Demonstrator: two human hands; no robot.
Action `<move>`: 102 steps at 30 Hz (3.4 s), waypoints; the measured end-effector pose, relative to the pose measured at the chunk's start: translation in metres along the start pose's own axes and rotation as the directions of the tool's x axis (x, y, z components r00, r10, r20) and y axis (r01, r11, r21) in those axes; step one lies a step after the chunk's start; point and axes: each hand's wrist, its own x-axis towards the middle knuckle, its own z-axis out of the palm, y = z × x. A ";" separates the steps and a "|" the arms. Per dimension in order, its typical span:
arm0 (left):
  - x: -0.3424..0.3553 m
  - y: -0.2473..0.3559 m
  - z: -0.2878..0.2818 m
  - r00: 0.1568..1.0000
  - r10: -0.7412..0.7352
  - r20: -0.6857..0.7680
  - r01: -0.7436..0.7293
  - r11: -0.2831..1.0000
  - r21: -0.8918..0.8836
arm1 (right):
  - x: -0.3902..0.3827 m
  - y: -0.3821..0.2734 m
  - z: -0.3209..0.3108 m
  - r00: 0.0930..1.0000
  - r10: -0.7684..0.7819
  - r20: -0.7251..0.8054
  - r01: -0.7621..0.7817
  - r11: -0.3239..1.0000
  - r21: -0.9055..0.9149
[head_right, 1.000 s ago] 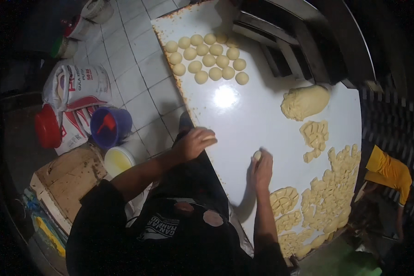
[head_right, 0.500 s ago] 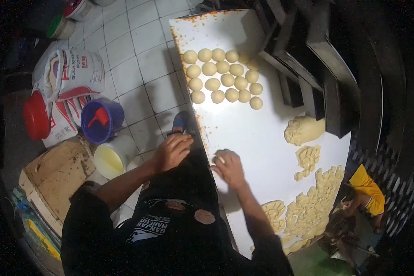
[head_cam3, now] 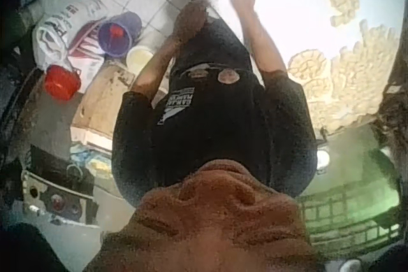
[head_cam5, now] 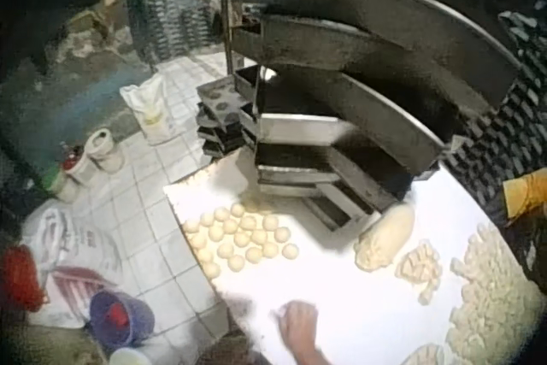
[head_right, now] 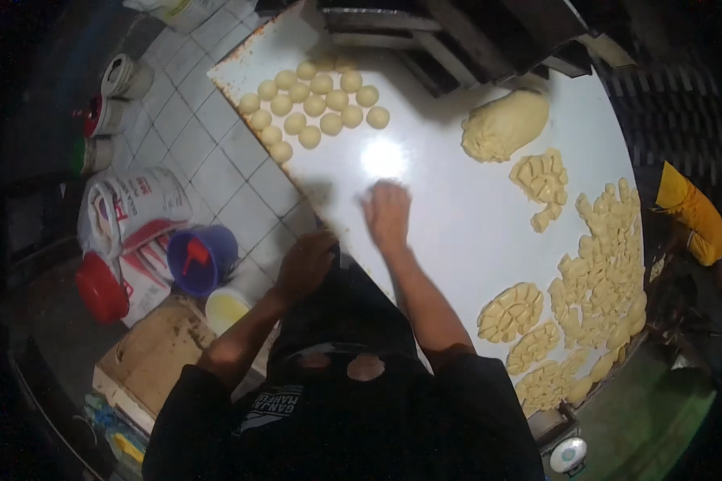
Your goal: The person takes dough pieces from portions on the table, rolls them into balls by hand, and arranges the dough balls in rows on the surface.
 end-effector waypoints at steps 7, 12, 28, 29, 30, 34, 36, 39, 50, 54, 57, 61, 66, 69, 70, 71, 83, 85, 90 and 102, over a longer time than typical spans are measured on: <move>0.063 -0.028 0.023 0.985 0.166 -0.050 -0.171 0.979 -0.115 | 0.058 -0.020 -0.080 0.849 0.432 0.304 -0.503 0.838 0.212; 0.102 -0.025 0.048 0.967 0.252 0.030 -0.244 0.955 -0.170 | 0.098 0.018 -0.042 0.992 0.036 -0.120 -0.045 0.996 -0.074; 0.125 0.075 0.136 0.940 0.016 0.342 0.073 0.967 -0.246 | -0.077 0.259 -0.183 0.595 0.464 -0.656 -0.577 0.815 0.053; 0.111 0.077 0.144 0.841 -0.178 0.512 0.440 0.776 -0.453 | -0.070 0.231 -0.172 0.536 0.753 -0.383 -0.642 0.658 0.394; 0.102 0.103 0.142 0.764 -0.279 0.582 0.617 0.579 -0.533 | -0.079 0.206 -0.158 0.570 0.764 -0.302 -0.646 0.644 0.409; 0.058 0.128 0.126 0.542 -0.506 0.671 0.814 0.119 -0.568 | -0.148 0.092 -0.118 0.930 0.306 -0.204 -0.281 0.949 0.146; 0.042 0.115 0.118 0.576 -0.581 0.575 0.810 0.313 -0.496 | -0.162 0.105 -0.137 0.944 0.290 -0.155 -0.266 0.951 0.159; 0.032 0.072 0.090 0.737 -0.504 0.450 0.665 0.658 -0.353 | -0.102 0.181 -0.195 0.616 0.786 -0.052 -0.759 0.609 0.229; 0.110 0.008 0.058 0.628 0.424 0.652 -0.681 0.705 0.197 | -0.239 0.083 -0.121 0.911 0.385 -0.148 -0.388 0.921 0.006; 0.188 0.048 0.116 0.655 0.525 0.543 -0.697 0.698 0.165 | -0.182 0.083 -0.143 0.852 0.522 0.032 -0.515 0.848 -0.126; 0.143 0.064 0.171 0.722 0.071 0.689 -0.486 0.761 0.430 | -0.123 0.069 -0.061 0.709 0.689 -0.152 -0.705 0.699 -0.120; 0.127 -0.006 0.091 0.507 0.615 0.604 -0.500 0.781 -0.375 | -0.210 0.058 -0.063 0.912 0.388 -0.133 -0.396 0.918 -0.035; 0.173 0.050 0.165 0.842 0.463 0.277 -0.498 0.864 0.071 | -0.140 0.109 -0.069 0.889 0.423 -0.176 -0.456 0.784 -0.421; 0.088 0.033 0.164 0.805 0.421 0.417 -0.465 0.885 0.005 | -0.169 0.067 -0.056 0.895 0.294 -0.335 -0.385 0.888 -0.250; 0.083 0.018 0.137 0.757 0.498 0.424 -0.505 0.857 -0.106 | -0.186 0.060 -0.060 0.934 0.199 -0.296 -0.225 0.973 -0.055; 0.093 -0.005 0.114 0.698 0.581 0.420 -0.539 0.811 -0.227 | -0.185 0.078 -0.078 0.936 0.181 -0.301 -0.207 0.977 -0.056; 0.141 -0.030 0.082 0.595 0.607 0.526 -0.711 0.704 -0.007 | -0.149 0.125 -0.100 0.750 0.514 0.415 -0.384 0.850 -0.360; 0.173 0.007 0.091 0.837 0.400 0.374 -0.508 0.821 0.259 | -0.061 0.140 -0.139 0.780 0.580 -0.235 -0.474 0.792 0.383; 0.132 0.004 0.092 0.764 0.416 0.493 -0.504 0.862 0.055 | 0.074 0.202 -0.136 0.770 0.134 -0.624 -0.155 0.988 0.020; 0.325 0.120 0.172 0.792 0.161 0.589 -0.377 0.887 0.266 | -0.190 0.005 -0.079 0.793 0.605 0.070 -0.595 0.744 0.303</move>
